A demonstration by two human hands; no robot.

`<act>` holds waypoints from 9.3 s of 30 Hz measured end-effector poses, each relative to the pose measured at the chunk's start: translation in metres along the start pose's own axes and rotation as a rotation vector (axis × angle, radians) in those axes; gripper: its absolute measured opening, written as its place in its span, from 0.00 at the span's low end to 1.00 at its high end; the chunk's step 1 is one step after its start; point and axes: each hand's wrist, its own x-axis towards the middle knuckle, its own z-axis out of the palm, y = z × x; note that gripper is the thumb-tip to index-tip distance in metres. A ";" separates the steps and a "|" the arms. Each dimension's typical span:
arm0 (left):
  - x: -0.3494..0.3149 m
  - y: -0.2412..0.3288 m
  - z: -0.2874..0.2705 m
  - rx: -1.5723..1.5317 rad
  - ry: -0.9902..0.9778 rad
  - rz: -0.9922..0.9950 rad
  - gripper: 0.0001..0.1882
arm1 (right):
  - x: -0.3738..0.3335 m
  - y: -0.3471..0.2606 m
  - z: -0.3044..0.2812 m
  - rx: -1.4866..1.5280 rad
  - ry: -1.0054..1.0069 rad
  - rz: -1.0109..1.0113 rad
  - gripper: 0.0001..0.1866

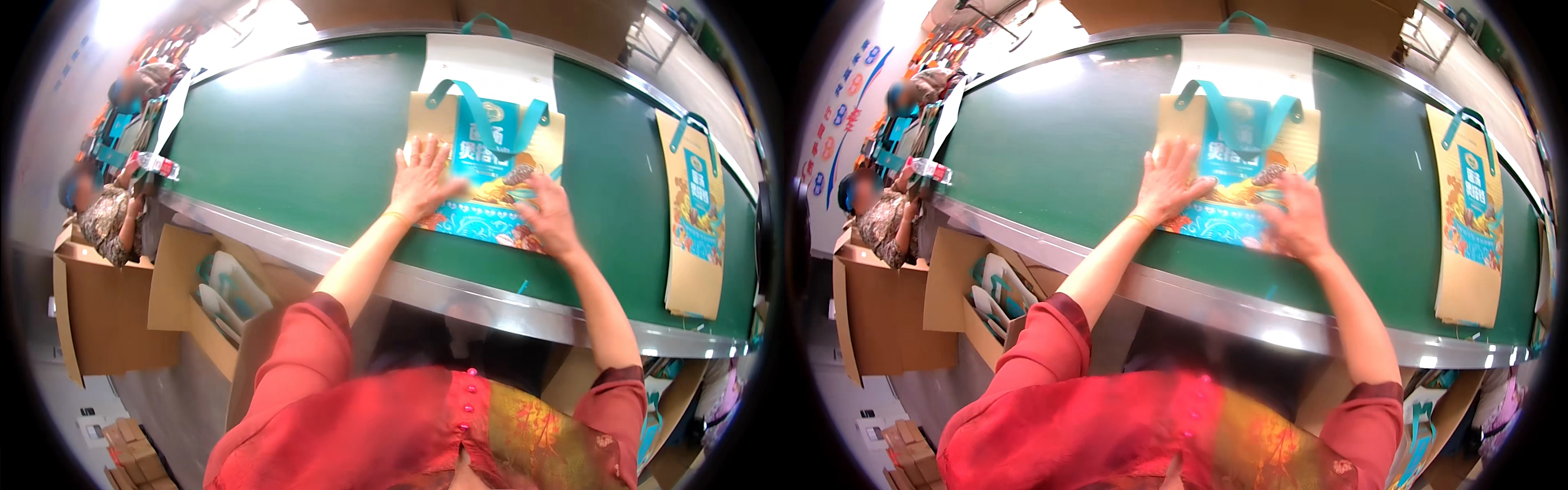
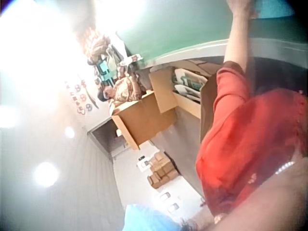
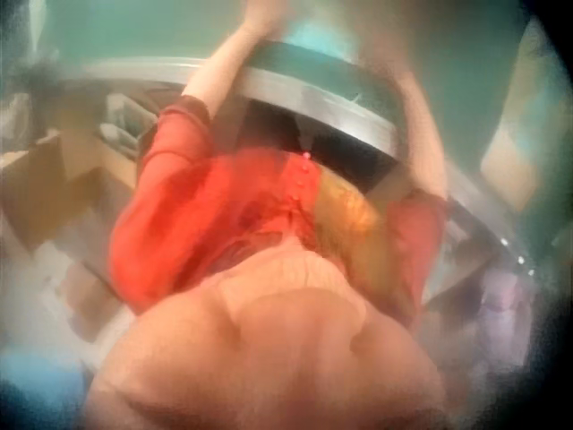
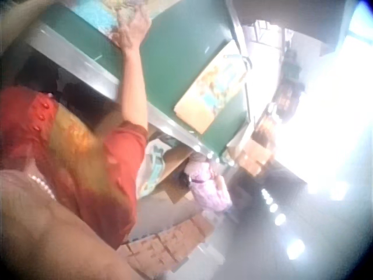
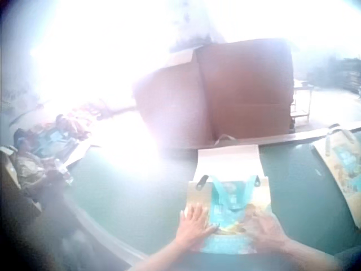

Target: The person assembles paper gift bags on a production line by folding the tops, tucking in cardboard reinforcements, and smoothing the bags flat before placing them into a box.

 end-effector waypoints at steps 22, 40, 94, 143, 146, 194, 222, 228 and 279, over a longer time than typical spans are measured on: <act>-0.013 0.002 -0.020 -0.358 -0.055 -0.111 0.45 | 0.135 0.092 -0.040 1.463 -0.147 0.324 0.18; -0.008 -0.043 0.026 -0.966 0.542 -0.188 0.26 | 0.009 -0.024 -0.088 1.168 0.389 0.151 0.11; -0.126 0.092 -0.037 -0.553 -0.121 0.073 0.22 | -0.352 0.136 -0.140 0.749 1.428 0.756 0.11; -0.050 0.043 -0.060 -1.943 -0.007 -0.783 0.46 | -0.195 -0.136 -0.034 -0.468 -0.026 -0.441 0.06; -0.052 0.039 -0.053 -1.836 -0.035 -0.839 0.42 | -0.200 -0.139 -0.028 -0.480 0.041 -0.479 0.07; 0.000 -0.046 -0.022 -0.291 0.128 -0.037 0.11 | -0.067 0.090 -0.040 -0.121 0.383 0.112 0.22; -0.074 0.053 -0.022 -0.230 0.215 0.476 0.05 | -0.084 0.095 -0.048 -0.815 0.083 0.127 0.32; -0.070 0.058 -0.015 -0.265 0.301 0.398 0.05 | -0.064 -0.018 -0.030 -0.709 -0.020 -0.486 0.13; -0.034 0.071 -0.012 -0.332 -0.051 0.243 0.13 | -0.059 0.032 -0.015 -0.360 0.243 -0.467 0.15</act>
